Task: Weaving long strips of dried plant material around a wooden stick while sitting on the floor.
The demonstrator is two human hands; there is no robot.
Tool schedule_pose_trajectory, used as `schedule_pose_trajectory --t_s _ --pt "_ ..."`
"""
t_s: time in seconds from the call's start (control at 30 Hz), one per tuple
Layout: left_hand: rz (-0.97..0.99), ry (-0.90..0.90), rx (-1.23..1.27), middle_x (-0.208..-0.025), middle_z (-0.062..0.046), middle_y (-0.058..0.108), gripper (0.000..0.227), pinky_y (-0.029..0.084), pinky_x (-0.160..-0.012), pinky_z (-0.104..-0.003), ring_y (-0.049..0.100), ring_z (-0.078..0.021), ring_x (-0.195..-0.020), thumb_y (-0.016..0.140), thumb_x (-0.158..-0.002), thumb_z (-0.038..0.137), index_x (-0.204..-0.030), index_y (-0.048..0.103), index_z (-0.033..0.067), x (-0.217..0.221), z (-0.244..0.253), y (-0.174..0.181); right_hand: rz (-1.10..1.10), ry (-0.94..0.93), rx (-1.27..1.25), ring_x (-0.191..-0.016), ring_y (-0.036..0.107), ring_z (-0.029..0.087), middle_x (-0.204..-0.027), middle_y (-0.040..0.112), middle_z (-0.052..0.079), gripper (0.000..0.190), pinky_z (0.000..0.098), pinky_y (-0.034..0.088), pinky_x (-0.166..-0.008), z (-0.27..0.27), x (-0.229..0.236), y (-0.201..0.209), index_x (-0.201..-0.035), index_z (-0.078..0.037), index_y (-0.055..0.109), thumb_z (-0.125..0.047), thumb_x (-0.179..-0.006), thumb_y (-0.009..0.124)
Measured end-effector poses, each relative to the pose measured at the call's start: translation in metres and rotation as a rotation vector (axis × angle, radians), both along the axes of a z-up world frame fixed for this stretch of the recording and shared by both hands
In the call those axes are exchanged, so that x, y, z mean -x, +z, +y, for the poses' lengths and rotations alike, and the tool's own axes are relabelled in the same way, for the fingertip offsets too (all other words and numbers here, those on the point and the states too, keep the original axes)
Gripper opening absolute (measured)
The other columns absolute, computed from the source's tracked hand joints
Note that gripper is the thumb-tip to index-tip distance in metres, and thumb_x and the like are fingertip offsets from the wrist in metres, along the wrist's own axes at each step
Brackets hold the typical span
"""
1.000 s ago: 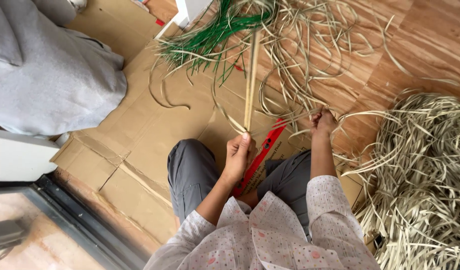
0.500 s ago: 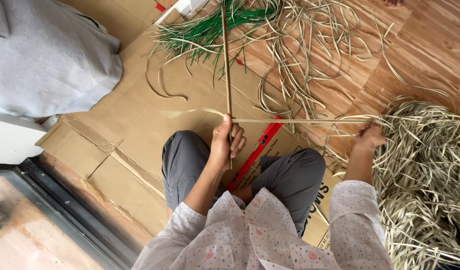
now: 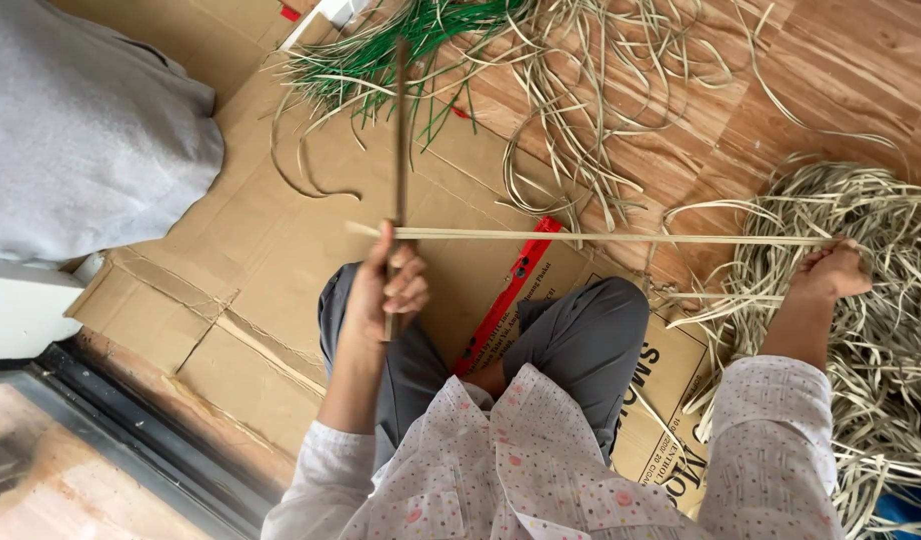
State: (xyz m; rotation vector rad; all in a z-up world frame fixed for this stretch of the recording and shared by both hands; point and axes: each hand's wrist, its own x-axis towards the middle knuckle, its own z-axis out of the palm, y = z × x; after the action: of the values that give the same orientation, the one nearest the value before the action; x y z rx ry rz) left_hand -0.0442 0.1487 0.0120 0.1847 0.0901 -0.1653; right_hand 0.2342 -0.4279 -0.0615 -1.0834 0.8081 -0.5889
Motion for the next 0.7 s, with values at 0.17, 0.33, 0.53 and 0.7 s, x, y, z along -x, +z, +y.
schedule_pose_trajectory --t_s 0.17,0.33,0.53,0.7 --pt "-0.006 0.156 -0.091 -0.050 0.005 0.041 0.039 0.025 -0.030 -0.017 0.032 -0.0047 -0.033 0.051 -0.106 0.042 -0.078 0.052 0.0143 0.028 0.062 -0.007 -0.060 -0.233 -0.151 -0.040 0.042 0.005 -0.063 0.066 0.004 0.023 0.0182 0.033 -0.037 -0.017 0.010 0.000 -0.085 -0.007 0.055 0.005 -0.104 0.052" --pt "-0.023 0.611 -0.215 -0.055 0.010 0.033 0.035 0.017 -0.032 -0.015 0.024 0.0003 -0.039 0.059 -0.102 0.040 -0.076 0.051 0.0174 0.081 0.133 0.025 -0.052 -0.348 -0.204 -0.043 0.049 0.011 -0.059 0.060 0.003 0.032 0.0233 0.044 -0.042 -0.089 0.015 -0.041 -0.070 -0.011 0.052 0.002 -0.100 0.048" --pt "0.189 0.532 -1.394 -0.060 0.009 0.044 0.021 0.027 -0.043 -0.021 0.035 -0.0033 -0.048 0.070 -0.091 0.027 -0.078 0.058 0.0150 0.038 0.058 0.004 0.365 0.601 0.362 -0.059 0.064 -0.005 -0.099 0.076 -0.005 0.032 0.0044 0.050 -0.046 0.024 -0.003 -0.025 -0.118 -0.015 0.066 -0.009 -0.087 0.059" --pt "-0.384 0.330 -1.444 -0.100 -0.015 0.077 0.047 0.050 -0.089 -0.032 0.065 -0.0152 -0.095 0.095 -0.071 0.015 -0.110 0.070 0.0025 -0.032 -0.071 0.030 -0.037 2.114 0.270 -0.082 0.075 0.018 -0.087 0.081 0.017 0.025 0.0255 0.053 -0.057 0.248 0.125 0.112 -0.099 -0.006 0.067 -0.017 -0.104 0.046"
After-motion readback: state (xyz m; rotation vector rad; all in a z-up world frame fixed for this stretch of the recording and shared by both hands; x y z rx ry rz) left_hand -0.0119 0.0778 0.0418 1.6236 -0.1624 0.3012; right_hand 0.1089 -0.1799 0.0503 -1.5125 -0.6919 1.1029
